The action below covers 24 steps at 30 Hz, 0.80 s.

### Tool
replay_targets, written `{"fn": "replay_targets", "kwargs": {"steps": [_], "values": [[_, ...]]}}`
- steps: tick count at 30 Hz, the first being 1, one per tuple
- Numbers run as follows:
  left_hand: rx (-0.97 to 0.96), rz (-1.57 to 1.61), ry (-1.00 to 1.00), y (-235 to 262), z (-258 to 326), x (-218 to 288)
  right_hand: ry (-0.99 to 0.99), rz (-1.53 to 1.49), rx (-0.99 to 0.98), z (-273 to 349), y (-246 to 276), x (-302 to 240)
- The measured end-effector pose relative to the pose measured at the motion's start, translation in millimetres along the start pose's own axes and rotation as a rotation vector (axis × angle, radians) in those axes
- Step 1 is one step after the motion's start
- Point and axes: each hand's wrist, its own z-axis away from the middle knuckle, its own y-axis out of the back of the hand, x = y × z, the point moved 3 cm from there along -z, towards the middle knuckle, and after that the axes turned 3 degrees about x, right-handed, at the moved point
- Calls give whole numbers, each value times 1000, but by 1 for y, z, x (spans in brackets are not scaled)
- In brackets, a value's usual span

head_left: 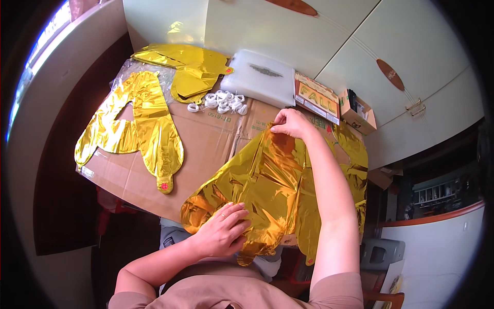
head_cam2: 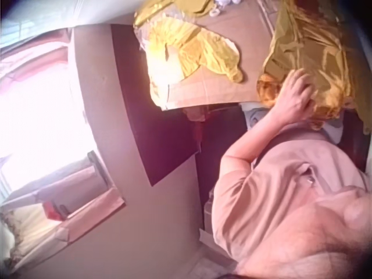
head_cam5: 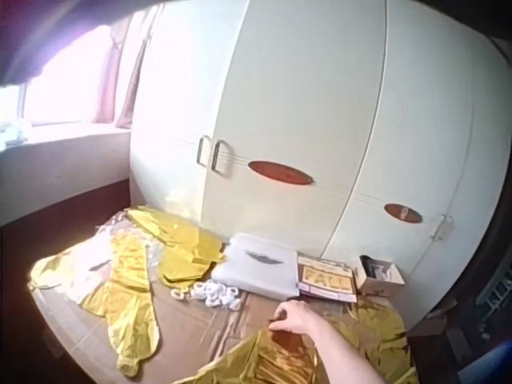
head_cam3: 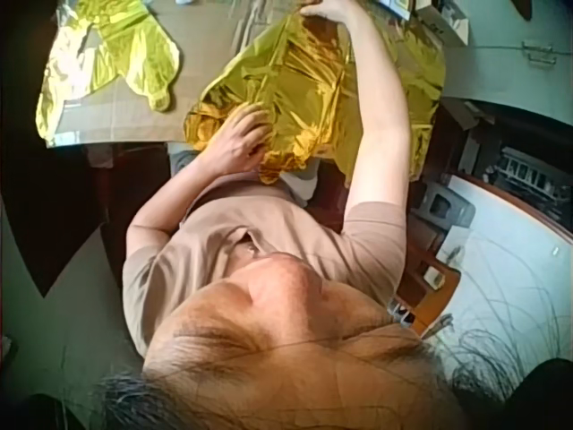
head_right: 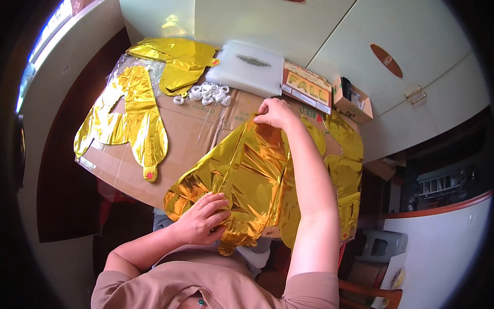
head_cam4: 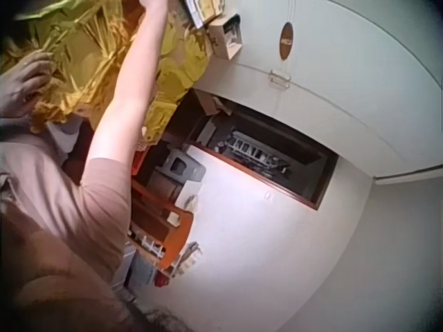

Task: Folding and organizing gold-colored foil balloons on a cardboard-covered workbench.

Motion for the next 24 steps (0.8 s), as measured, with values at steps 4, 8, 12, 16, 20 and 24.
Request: {"fn": "replay_targets", "kwargs": {"steps": [4,8,12,16,20,24], "values": [[13,16,-14,1,1,0,20,2,5,3,-1,-6],[8,-11,-41,1,-2,2,35,-17,100,7,-5,6],[6,-37,-31,1,-1,2,-48,41,32,7,-2,-9],[10,-40,-30,2,-2,3,-63,83,-14,7,2,-13],[3,-42,-37,1,-4,3,-40,-7,-73,3,2,-3],[0,-49,-24,1,-2,2,-2,-164,-110,5,4,-8]]}}
